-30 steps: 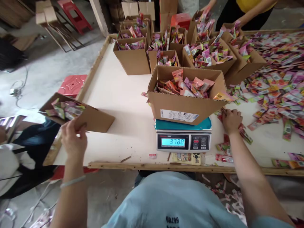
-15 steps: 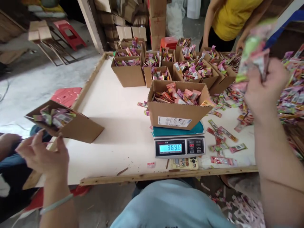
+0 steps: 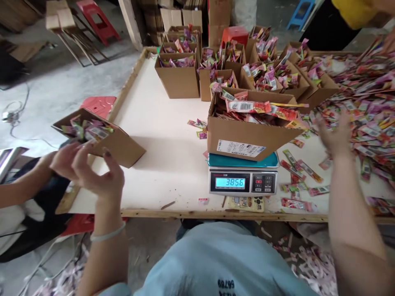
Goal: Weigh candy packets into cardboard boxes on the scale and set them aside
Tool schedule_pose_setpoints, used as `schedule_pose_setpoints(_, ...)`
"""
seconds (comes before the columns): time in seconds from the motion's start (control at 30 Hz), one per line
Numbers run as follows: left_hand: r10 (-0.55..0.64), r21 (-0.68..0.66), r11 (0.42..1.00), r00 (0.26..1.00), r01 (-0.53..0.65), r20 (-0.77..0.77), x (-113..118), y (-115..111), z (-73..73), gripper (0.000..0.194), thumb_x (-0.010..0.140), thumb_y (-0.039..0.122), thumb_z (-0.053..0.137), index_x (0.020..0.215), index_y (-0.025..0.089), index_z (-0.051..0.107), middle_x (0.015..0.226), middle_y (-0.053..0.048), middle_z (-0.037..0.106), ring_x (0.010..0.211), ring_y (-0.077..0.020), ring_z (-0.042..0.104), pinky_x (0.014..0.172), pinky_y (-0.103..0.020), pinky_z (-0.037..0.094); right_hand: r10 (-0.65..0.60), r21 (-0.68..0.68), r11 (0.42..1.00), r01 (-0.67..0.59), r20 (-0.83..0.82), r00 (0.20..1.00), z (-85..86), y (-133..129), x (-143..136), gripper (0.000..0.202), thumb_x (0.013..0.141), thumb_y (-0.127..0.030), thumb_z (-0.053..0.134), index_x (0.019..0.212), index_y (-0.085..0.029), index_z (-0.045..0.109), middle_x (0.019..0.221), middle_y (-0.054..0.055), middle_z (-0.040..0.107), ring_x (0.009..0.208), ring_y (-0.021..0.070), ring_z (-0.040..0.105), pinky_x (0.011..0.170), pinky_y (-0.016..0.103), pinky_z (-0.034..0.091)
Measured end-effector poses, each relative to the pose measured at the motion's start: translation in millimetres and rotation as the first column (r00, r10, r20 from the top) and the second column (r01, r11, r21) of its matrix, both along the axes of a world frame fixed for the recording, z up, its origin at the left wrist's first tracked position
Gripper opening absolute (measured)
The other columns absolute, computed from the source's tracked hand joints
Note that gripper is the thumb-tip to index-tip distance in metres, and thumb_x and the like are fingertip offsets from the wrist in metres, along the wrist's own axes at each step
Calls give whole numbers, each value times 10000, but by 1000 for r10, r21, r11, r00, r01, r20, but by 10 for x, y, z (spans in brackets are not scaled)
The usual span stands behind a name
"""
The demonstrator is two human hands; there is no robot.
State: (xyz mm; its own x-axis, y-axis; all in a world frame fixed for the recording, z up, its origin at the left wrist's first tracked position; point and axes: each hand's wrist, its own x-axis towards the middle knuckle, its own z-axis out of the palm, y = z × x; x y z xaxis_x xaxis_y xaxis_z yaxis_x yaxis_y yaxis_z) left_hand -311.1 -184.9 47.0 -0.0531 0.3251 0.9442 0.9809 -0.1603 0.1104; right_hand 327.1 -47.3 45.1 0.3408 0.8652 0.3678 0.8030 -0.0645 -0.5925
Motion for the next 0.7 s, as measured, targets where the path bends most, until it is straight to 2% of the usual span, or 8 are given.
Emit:
schedule_pose_setpoints(0.07, 5, -58, 998, 997, -1, 74, 153, 118, -20, 467, 847, 313, 653, 1262, 100, 677, 1228, -189, 610, 1235, -322, 591, 1120, -594, 486, -84, -181, 981, 76, -42, 996, -769, 54, 149, 912, 856, -663, 746, 1499, -64, 507, 1590, 376, 390, 1513, 409, 399, 1206, 606, 319)
schedule_pose_setpoints(0.13, 8, -151, 988, 982, 21, 190, 306, 223, -32, 420, 848, 309, 677, 1219, 111, 674, 1248, -185, 596, 1249, -317, 594, 1157, -606, 476, -145, -258, 958, 128, -49, 988, -1337, 120, 134, 840, 837, -630, 759, 1414, -57, 550, 1607, 399, 333, 1497, 435, 347, 1185, 667, 276)
schedule_pose_setpoints(0.23, -32, -221, 971, 963, 94, 269, 502, 303, -36, 368, 860, 284, 694, 1192, 127, 664, 1302, -189, 558, 1240, -306, 608, 1171, -618, 485, -162, -257, 954, 155, -8, 987, -1691, 268, 74, 515, 873, -472, 719, 1197, -80, 639, 1484, 393, 472, 1395, 399, 401, 1130, 678, 276)
schedule_pose_setpoints(0.37, -71, -249, 962, 984, 111, 165, 689, 290, -23, 329, 905, 260, 671, 1209, 136, 642, 1310, -179, 541, 1262, -291, 600, 1111, -570, 550, -47, -210, 976, 56, 48, 998, -1658, 422, 138, 236, 897, -385, 670, 807, -194, 567, 1032, 183, 652, 1003, 235, 536, 935, 473, 413)
schedule_pose_setpoints(0.47, -89, -269, 955, 987, 123, 136, 772, 284, -12, 288, 925, 246, 659, 1193, 143, 636, 1317, -176, 537, 1239, -274, 622, 1100, -551, 562, 23, -220, 976, -6, 75, 997, -1587, 350, 180, 301, 921, -316, 624, 699, -236, 437, 714, 0, 475, 660, 127, 365, 763, 377, 379)
schedule_pose_setpoints(0.53, -96, -287, 948, 984, 137, 153, 812, 310, -5, 267, 936, 253, 653, 1180, 146, 646, 1317, -173, 539, 1207, -260, 639, 1100, -541, 564, 30, -219, 976, -8, 95, 995, -1493, 234, 192, 338, 907, -276, 630, 679, -249, 381, 625, -58, 337, 588, 97, 226, 711, 350, 346)
schedule_pose_setpoints(0.6, -139, -263, 949, 979, 174, 148, 859, 361, 7, 267, 943, 266, 653, 1184, 152, 661, 1318, -164, 545, 1162, -248, 658, 1087, -533, 569, 15, -180, 984, 7, 119, 993, -1291, 126, 209, 352, 909, -271, 620, 679, -258, 353, 595, -60, 314, 570, 99, 221, 687, 328, 341)
schedule_pose_setpoints(0.7, -275, -159, 945, 958, 285, 85, 980, 470, 54, 281, 968, 232, 648, 1242, 176, 670, 1348, -148, 550, 1151, -252, 691, 1053, -517, 587, -34, -32, 999, 40, 167, 985, -734, 111, 222, 335, 944, -279, 527, 675, -273, 327, 655, 16, 452, 674, 158, 457, 757, 331, 424)
